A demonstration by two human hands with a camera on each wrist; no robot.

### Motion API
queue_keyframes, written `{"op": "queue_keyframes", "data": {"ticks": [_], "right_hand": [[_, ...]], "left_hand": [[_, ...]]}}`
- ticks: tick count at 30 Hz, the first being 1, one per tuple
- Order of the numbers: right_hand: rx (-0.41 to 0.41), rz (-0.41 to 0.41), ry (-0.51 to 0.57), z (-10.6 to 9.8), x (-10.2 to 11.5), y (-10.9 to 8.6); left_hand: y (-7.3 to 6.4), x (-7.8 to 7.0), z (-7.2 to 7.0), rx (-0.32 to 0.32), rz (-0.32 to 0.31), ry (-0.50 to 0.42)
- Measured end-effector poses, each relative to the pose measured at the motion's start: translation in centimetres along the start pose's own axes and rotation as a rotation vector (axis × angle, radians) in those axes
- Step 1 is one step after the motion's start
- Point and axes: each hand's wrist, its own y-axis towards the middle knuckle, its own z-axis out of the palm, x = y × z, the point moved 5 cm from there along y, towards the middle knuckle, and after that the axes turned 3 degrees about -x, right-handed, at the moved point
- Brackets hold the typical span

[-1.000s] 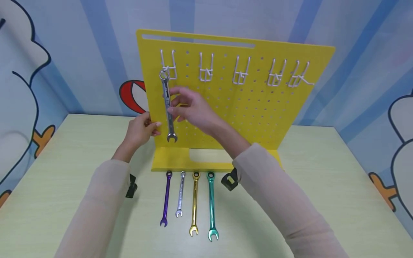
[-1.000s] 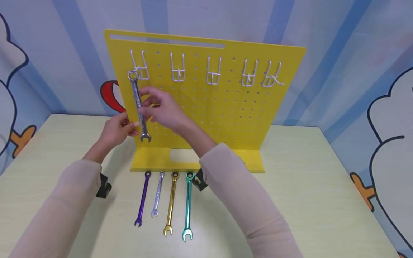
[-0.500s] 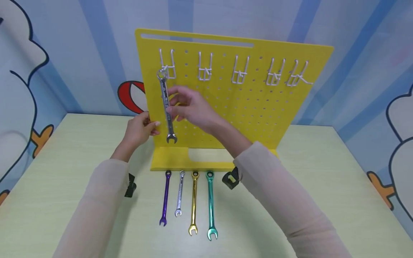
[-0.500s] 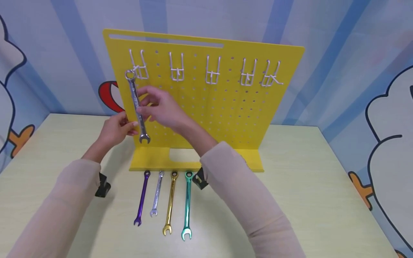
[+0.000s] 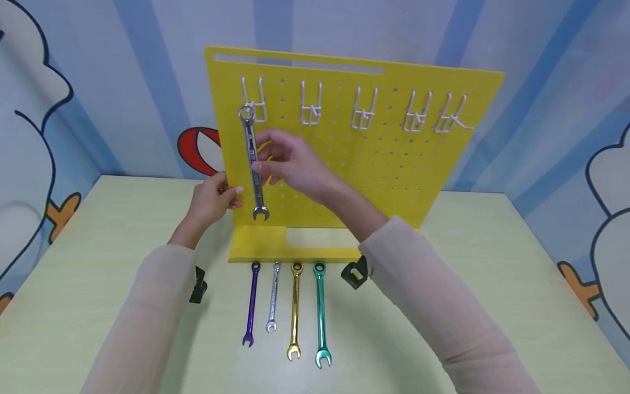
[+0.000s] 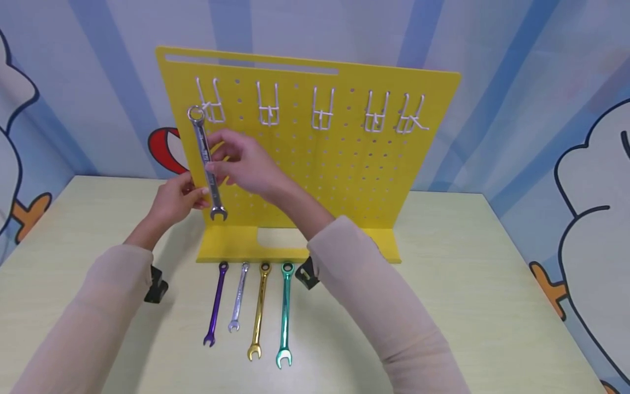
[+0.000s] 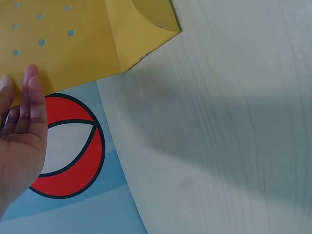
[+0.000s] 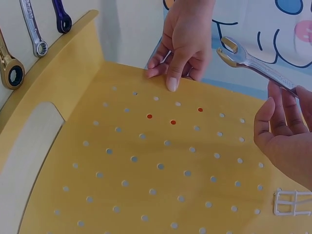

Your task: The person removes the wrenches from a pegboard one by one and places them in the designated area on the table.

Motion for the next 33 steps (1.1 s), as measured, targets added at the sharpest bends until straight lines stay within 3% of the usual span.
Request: {"op": "queue_keyframes", "data": {"ticks": [15, 22, 33], "right_hand": [[0.006, 0.02, 0.017, -0.2, 0.0, -0.9], [0.0, 0.022, -0.003, -0.9, -0.5, -1.3], [-0.003, 0.084, -0.031, -2.4, -2.3, -2.5]], "left_hand": [[-0.4, -0.2, -0.1, 0.0, 0.031, 0.005], [-0.3, -0.2, 0.0, -0.012, 0.016, 0.004], [-0.4, -0.2, 0.0, -0.005, 0.048, 0.008]]}}
